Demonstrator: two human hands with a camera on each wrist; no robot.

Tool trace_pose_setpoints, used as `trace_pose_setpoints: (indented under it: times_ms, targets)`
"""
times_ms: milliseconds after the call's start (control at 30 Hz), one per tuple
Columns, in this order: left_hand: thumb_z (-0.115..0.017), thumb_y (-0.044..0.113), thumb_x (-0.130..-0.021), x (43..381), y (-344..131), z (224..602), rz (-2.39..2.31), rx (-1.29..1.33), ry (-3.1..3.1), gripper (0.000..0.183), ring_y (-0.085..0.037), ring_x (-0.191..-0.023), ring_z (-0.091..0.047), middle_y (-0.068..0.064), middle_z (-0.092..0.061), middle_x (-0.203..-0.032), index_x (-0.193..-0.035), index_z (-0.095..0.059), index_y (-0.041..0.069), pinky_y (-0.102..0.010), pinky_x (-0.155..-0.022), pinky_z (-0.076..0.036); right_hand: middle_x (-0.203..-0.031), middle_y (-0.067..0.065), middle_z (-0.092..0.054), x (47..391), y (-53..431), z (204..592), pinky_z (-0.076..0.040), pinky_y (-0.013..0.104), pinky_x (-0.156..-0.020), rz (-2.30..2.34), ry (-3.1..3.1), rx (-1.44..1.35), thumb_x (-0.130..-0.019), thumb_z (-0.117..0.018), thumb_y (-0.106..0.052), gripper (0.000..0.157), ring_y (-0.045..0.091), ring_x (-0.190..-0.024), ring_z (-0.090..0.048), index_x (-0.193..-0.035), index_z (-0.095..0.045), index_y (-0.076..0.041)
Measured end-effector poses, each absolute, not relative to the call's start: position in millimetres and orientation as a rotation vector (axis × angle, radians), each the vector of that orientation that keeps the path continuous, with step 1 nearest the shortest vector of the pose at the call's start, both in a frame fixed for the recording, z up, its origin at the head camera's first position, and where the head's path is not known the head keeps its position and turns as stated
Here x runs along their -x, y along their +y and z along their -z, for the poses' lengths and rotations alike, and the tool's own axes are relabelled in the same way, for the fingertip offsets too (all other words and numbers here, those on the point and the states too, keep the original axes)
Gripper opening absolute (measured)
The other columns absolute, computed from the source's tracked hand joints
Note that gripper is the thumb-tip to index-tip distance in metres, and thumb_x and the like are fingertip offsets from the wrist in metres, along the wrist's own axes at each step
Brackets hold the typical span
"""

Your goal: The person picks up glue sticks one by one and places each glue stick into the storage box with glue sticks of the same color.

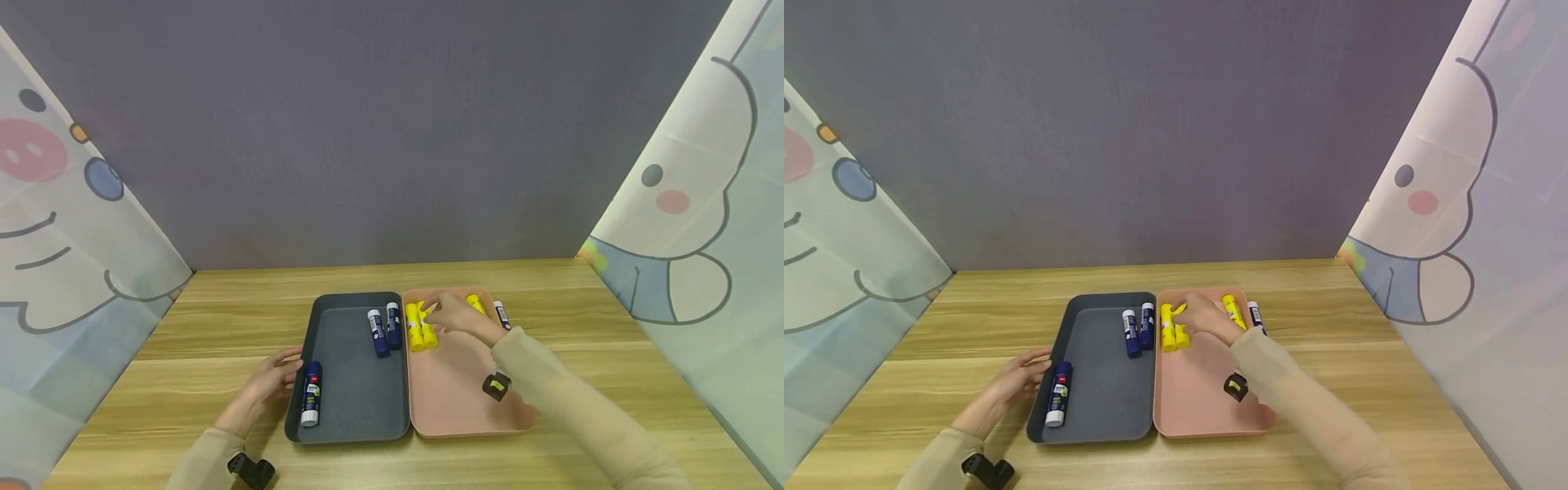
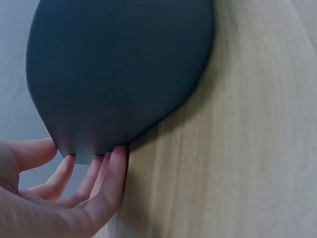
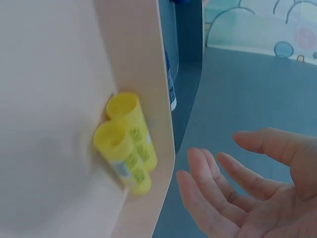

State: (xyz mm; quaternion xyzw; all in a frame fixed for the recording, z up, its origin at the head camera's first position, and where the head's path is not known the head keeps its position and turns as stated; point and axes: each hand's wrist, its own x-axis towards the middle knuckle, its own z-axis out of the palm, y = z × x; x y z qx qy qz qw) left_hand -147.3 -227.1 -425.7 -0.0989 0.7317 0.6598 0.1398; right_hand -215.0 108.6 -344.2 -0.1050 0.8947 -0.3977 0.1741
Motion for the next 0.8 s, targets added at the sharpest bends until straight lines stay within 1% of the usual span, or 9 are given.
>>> trace_pose_setpoints:
  times_ms: [133,267,400,467,533,633,700,800]
  targets:
    - [-0.049,0.011,-0.089,147,-227,425,-1.903,0.282,2.117,0.047,-0.012,-0.073,-0.058,-0.005,-0.058,-0.095,-0.130,-0.032,-0.006,-0.033,-0.067,-0.047,-0.090,0.016,-0.059,216,124,344,-0.050,0.036,-0.066,1.143,2.535,0.336,-0.084,-0.055,-0.007,0.032,0.027,-0.071,-0.060,-0.113,-0.053,0.006]
    - [-0.048,0.010,-0.090,147,-227,426,-1.902,0.283,2.119,0.047,-0.013,-0.075,-0.058,-0.007,-0.057,-0.097,-0.130,-0.032,-0.006,-0.034,-0.067,-0.046,-0.091,0.019,-0.059,218,139,344,-0.050,0.035,-0.063,1.125,2.574,0.353,-0.085,-0.055,-0.008,0.032,0.026,-0.069,-0.060,-0.113,-0.053,0.005]
    - [-0.049,0.012,-0.089,146,-227,426,-1.907,0.274,2.115,0.048,-0.013,-0.075,-0.058,-0.008,-0.057,-0.100,-0.130,-0.032,-0.006,-0.034,-0.068,-0.046,-0.092,0.020,-0.058,220,154,343,-0.049,0.037,-0.065,1.135,2.586,0.339,-0.085,-0.054,-0.009,0.033,0.026,-0.069,-0.060,-0.115,-0.052,0.007]
    - [-0.050,0.013,-0.089,147,-228,427,-1.915,0.250,2.103,0.049,-0.013,-0.075,-0.059,-0.008,-0.057,-0.099,-0.130,-0.032,-0.006,-0.034,-0.068,-0.046,-0.094,0.021,-0.057,221,161,342,-0.049,0.038,-0.067,1.158,2.567,0.314,-0.086,-0.053,-0.008,0.035,0.024,-0.068,-0.059,-0.116,-0.050,0.009]
    - [-0.052,0.016,-0.088,147,-230,427,-1.920,0.224,2.095,0.051,-0.013,-0.075,-0.059,-0.006,-0.057,-0.098,-0.129,-0.032,-0.006,-0.034,-0.068,-0.046,-0.096,0.024,-0.056,221,167,342,-0.049,0.039,-0.067,1.165,2.566,0.310,-0.087,-0.052,-0.008,0.035,0.026,-0.069,-0.059,-0.117,-0.048,0.011]
    - [-0.055,0.019,-0.087,148,-232,428,-1.929,0.202,2.080,0.054,-0.013,-0.075,-0.059,-0.003,-0.058,-0.095,-0.129,-0.033,-0.006,-0.033,-0.068,-0.046,-0.096,0.025,-0.055,222,176,342,-0.049,0.038,-0.066,1.160,2.586,0.292,-0.087,-0.050,-0.007,0.035,0.031,-0.074,-0.060,-0.117,-0.047,0.011]
    - [-0.057,0.021,-0.085,149,-232,429,-1.935,0.195,2.075,0.056,-0.013,-0.076,-0.059,-0.001,-0.059,-0.093,-0.129,-0.033,-0.005,-0.033,-0.068,-0.047,-0.098,0.027,-0.053,222,182,343,-0.049,0.039,-0.067,1.151,2.602,0.297,-0.087,-0.050,-0.007,0.035,0.035,-0.080,-0.059,-0.117,-0.046,0.012]
    - [-0.059,0.023,-0.084,149,-233,430,-1.935,0.199,2.063,0.057,-0.013,-0.076,-0.060,-0.001,-0.060,-0.091,-0.128,-0.034,-0.003,-0.034,-0.069,-0.047,-0.102,0.027,-0.051,223,190,345,-0.049,0.038,-0.069,1.140,2.625,0.273,-0.088,-0.049,-0.008,0.036,0.036,-0.085,-0.058,-0.118,-0.046,0.012]
